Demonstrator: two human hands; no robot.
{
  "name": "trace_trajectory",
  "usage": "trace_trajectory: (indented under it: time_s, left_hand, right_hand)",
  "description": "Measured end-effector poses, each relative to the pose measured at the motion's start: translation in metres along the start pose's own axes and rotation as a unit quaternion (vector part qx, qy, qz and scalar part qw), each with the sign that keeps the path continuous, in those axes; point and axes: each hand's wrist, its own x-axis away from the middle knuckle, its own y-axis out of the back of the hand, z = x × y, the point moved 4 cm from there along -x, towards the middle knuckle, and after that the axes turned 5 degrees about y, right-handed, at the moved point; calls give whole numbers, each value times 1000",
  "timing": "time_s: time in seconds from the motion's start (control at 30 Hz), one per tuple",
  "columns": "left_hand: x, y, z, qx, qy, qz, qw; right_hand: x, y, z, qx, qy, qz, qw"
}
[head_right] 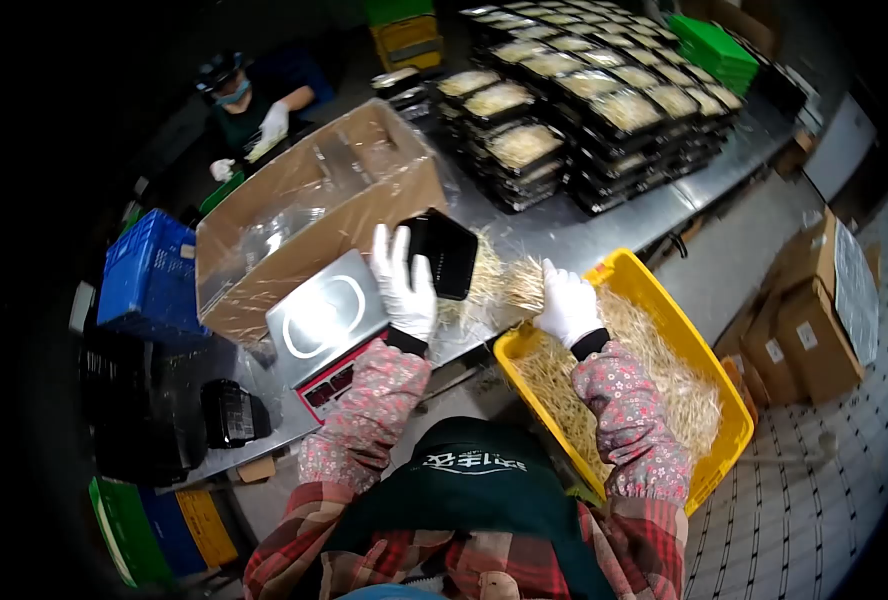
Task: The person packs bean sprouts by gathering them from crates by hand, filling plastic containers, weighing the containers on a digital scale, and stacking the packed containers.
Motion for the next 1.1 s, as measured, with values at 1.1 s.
trace_trajectory:
  time_s: [1.1]
  left_hand:
    - [29,126,220,-289,200,224,909]
  right_hand:
    - [-207,-42,250,-298,379,212,850]
